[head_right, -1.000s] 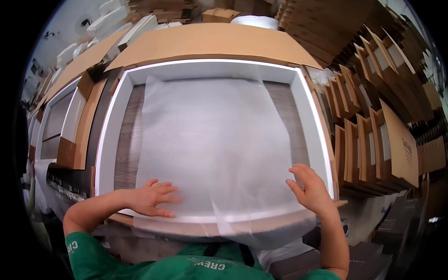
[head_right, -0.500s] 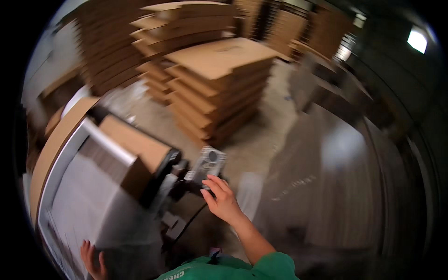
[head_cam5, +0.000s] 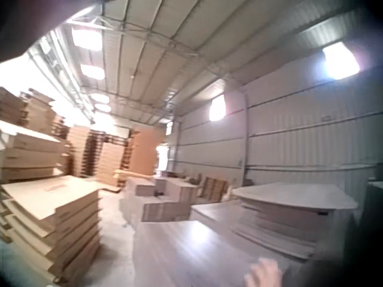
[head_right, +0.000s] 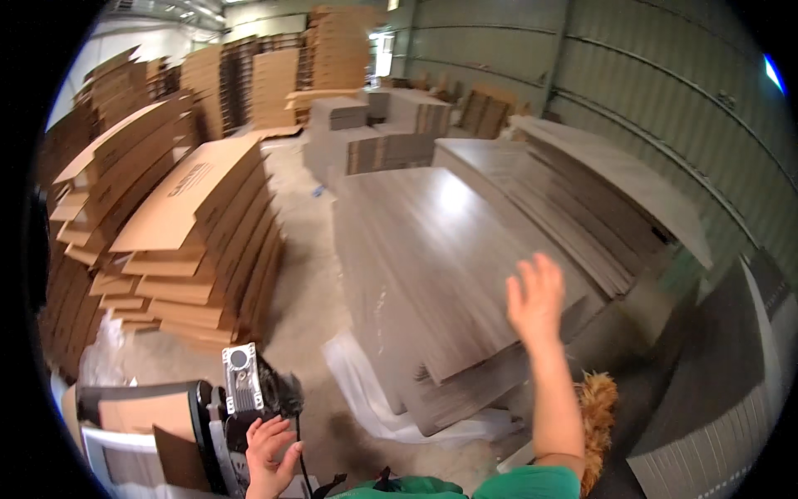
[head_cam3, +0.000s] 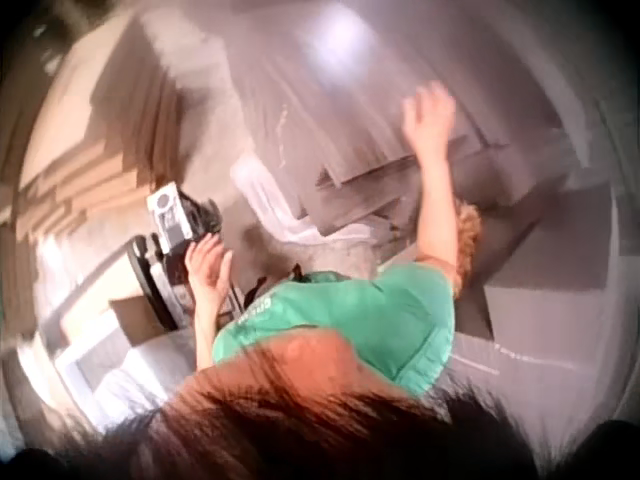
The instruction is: The person places a wood panel into a cardboard box containing white protective foam. They then take a sheet of white foam padding from the floor and place it over the wood panel inside the box. This process is repeated with several panels and boxes on a warehouse conveyor belt.
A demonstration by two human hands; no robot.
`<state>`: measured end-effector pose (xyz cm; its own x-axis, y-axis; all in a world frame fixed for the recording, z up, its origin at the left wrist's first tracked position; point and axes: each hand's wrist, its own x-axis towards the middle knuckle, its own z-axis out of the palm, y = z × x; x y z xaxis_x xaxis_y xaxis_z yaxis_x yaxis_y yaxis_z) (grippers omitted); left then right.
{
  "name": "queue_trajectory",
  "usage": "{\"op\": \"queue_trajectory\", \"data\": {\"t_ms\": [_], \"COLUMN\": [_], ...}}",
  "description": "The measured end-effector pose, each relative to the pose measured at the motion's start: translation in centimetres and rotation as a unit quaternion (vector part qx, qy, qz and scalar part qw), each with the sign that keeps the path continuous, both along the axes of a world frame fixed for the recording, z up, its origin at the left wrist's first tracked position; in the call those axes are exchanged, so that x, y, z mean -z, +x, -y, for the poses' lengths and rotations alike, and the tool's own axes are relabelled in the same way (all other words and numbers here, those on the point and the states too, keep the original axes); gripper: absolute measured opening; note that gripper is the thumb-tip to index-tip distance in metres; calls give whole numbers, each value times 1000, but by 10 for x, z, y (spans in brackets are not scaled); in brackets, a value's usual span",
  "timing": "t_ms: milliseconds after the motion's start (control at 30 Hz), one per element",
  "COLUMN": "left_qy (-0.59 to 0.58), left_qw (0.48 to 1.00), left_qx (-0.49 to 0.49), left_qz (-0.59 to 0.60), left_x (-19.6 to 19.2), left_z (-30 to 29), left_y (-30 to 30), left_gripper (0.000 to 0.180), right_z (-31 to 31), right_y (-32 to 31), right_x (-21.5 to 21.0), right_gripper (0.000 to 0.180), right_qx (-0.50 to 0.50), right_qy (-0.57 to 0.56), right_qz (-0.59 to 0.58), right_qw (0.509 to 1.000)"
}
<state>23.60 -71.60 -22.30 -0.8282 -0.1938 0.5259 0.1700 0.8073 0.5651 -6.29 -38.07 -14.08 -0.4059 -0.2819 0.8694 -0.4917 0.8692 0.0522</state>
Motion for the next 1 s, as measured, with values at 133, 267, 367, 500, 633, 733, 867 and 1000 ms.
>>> {"op": "queue_trajectory", "data": {"t_ms": [133, 267, 367, 500, 633, 733, 867, 1000], "left_qy": [14, 34, 53, 211, 226, 335, 520, 581], "left_qw": [999, 997, 995, 963, 925, 851, 701, 643], "left_qx": [50, 71, 82, 98, 216, 367, 431, 445], "left_qz": [-2, 20, 20, 134, 218, 169, 229, 224], "left_x": [19, 38, 42, 42, 10, -51, -141, -202], "left_z": [-1, -10, -24, -40, -63, -111, -153, -191], "left_y": [-21, -34, -45, -76, -140, -213, -290, -307], "left_gripper": [15, 15, 14, 16, 29, 32, 70, 92], "right_z": [-101, -177, -232, -221, -181, -128, -53, -12], "right_y": [-8, 10, 11, 7, 24, 34, 47, 74], "right_x": [-77, -130, -139, -143, -153, -155, -166, -166], "right_gripper": [53, 72, 41, 28, 27, 25, 11, 12], "right_qx": [245, 493, 483, 423, 349, 244, 123, 35], "right_qy": [61, 55, 57, 42, 121, 141, 189, 198], "right_qz": [-173, -90, -69, -81, -114, -121, -168, -197], "right_qw": [952, 863, 871, 901, 922, 952, 960, 959]}}
